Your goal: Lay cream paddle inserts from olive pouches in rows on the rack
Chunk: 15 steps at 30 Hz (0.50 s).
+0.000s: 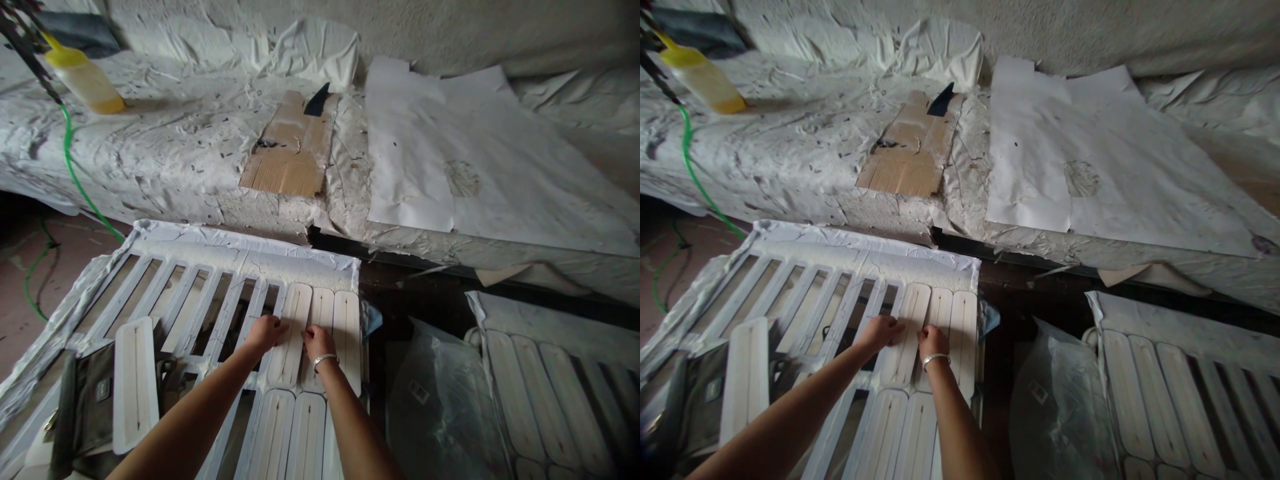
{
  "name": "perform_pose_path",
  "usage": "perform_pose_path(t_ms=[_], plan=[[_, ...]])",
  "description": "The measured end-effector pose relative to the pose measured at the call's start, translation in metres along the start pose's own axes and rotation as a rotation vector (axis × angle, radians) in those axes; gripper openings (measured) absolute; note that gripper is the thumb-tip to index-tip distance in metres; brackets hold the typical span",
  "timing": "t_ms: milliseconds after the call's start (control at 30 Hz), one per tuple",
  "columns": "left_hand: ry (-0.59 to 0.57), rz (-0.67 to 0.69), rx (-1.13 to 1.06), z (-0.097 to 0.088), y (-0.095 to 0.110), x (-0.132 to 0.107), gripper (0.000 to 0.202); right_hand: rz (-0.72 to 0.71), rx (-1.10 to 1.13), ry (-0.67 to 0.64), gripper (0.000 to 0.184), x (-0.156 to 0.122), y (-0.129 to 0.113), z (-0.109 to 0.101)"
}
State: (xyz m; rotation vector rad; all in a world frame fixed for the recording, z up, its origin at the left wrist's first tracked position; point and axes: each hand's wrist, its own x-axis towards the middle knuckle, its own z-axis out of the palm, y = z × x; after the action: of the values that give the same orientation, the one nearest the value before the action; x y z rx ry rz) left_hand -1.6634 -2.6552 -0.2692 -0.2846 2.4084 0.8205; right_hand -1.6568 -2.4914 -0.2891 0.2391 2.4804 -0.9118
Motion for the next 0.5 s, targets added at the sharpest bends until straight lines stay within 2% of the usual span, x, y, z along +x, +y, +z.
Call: perform_pose_path(t_ms=[200, 333, 500], plan=[[0.005, -0.026, 0.153, -0.003, 0.002, 0.007, 0.035, 0.015, -0.12, 0.002, 0.02, -0.002, -0.011, -0.007], [-0.023, -0.044, 0.175, -0.005, 0.006, 0.007, 0.031, 0.027, -0.175, 0.002, 0.021, -0.003, -0.017, -0.011], [-0.057, -0.048, 0.144, -0.006, 0.009, 0.009, 0.037, 0.06, -0.2, -0.011, 0.021, -0.001, -0.02, -0.014]])
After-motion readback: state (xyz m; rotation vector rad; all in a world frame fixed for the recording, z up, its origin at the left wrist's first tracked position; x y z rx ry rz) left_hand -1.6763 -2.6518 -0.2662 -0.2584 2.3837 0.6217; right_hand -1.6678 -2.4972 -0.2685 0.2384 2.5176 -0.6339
